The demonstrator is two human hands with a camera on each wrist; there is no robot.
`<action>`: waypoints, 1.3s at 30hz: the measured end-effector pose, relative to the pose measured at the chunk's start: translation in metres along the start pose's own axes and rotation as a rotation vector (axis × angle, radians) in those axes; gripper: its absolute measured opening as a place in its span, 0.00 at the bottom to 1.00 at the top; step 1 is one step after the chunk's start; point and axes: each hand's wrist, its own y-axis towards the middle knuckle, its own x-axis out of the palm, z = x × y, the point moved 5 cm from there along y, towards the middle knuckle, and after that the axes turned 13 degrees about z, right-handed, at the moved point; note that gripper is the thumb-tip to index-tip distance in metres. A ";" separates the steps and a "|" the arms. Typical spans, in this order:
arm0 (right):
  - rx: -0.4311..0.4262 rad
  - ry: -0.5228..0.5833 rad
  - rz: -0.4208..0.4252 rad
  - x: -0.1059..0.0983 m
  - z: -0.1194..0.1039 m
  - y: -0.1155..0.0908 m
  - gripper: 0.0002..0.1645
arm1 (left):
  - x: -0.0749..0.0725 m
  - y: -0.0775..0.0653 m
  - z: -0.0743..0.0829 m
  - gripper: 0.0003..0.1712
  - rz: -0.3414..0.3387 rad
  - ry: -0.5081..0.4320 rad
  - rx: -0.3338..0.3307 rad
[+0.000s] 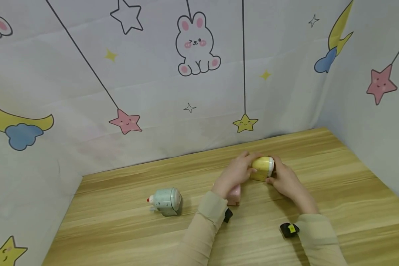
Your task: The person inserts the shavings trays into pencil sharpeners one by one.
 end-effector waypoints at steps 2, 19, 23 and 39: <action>-0.003 -0.009 0.008 0.000 0.000 0.000 0.45 | 0.000 0.000 0.000 0.31 -0.002 0.001 -0.002; 0.025 -0.017 0.036 0.001 0.000 0.000 0.46 | 0.002 0.000 0.002 0.32 0.004 0.032 0.013; 0.029 0.004 0.025 0.005 -0.001 0.001 0.45 | 0.002 -0.002 0.001 0.32 -0.014 0.067 -0.007; 0.026 0.037 -0.047 -0.011 0.004 -0.002 0.51 | 0.003 -0.016 0.002 0.37 -0.028 0.298 -0.018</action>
